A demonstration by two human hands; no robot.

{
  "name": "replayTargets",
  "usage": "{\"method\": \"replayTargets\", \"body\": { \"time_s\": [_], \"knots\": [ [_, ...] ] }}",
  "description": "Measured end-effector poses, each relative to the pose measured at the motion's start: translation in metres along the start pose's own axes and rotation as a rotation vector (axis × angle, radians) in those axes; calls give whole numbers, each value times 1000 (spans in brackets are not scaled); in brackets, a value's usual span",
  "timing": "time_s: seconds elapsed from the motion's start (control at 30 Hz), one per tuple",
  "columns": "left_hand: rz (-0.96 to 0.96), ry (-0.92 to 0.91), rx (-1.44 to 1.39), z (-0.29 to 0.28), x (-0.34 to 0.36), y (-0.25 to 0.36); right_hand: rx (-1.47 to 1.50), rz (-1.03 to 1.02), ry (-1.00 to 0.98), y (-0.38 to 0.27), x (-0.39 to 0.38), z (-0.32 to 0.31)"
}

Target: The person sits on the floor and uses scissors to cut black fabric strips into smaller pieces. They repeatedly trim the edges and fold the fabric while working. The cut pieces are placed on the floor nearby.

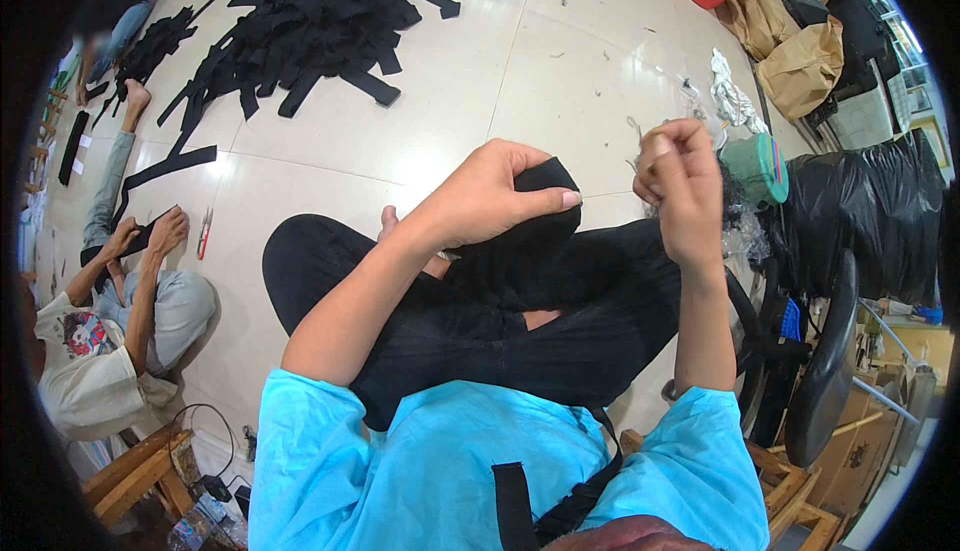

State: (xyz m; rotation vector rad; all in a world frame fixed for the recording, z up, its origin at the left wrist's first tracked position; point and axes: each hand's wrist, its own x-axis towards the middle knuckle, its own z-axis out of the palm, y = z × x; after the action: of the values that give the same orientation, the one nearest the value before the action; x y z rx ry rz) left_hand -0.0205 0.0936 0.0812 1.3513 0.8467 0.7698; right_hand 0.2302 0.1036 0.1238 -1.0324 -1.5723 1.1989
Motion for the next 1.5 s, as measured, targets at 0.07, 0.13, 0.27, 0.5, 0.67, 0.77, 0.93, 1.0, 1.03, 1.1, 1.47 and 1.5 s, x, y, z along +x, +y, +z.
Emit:
{"method": "replayTargets", "body": {
  "time_s": [0.07, 0.13, 0.27, 0.5, 0.67, 0.77, 0.93, 1.0, 1.03, 1.1, 1.47, 1.5],
  "knots": [
    [43, 12, 3, 0, 0, -8, -635, -141, -79, -10, -7, 15],
    [52, 19, 26, -1, 2, -14, -772, -247, -248, -15, -11, 28],
    [33, -34, 59, -2, 2, -15, -935, -320, -471, -15, -15, 15],
    [43, -36, 32, -2, -4, 10, -344, 141, 26, -15, 4, -111],
    [58, -9, 57, 1, 0, -8, 262, 38, 36, -5, -6, -38],
    [36, -43, 43, 2, 1, -2, 807, 268, 121, -25, -6, -6],
    [84, -80, 131, -2, -2, 0, 30, 106, -18, 5, -2, -9],
    [94, -89, 116, -3, -1, 0, -477, -268, -78, -10, -9, 22],
    [97, -84, 111, -4, -2, 1, -722, -463, -112, -17, -12, 32],
    [135, -94, 204, -4, -1, -8, -882, -373, -260, -16, -21, 30],
    [80, -379, 224, -16, -2, -17, -549, 135, -325, -38, -3, -2],
    [72, -387, 209, -17, -3, -18, -500, 167, -297, -35, -3, -4]
  ]
}}
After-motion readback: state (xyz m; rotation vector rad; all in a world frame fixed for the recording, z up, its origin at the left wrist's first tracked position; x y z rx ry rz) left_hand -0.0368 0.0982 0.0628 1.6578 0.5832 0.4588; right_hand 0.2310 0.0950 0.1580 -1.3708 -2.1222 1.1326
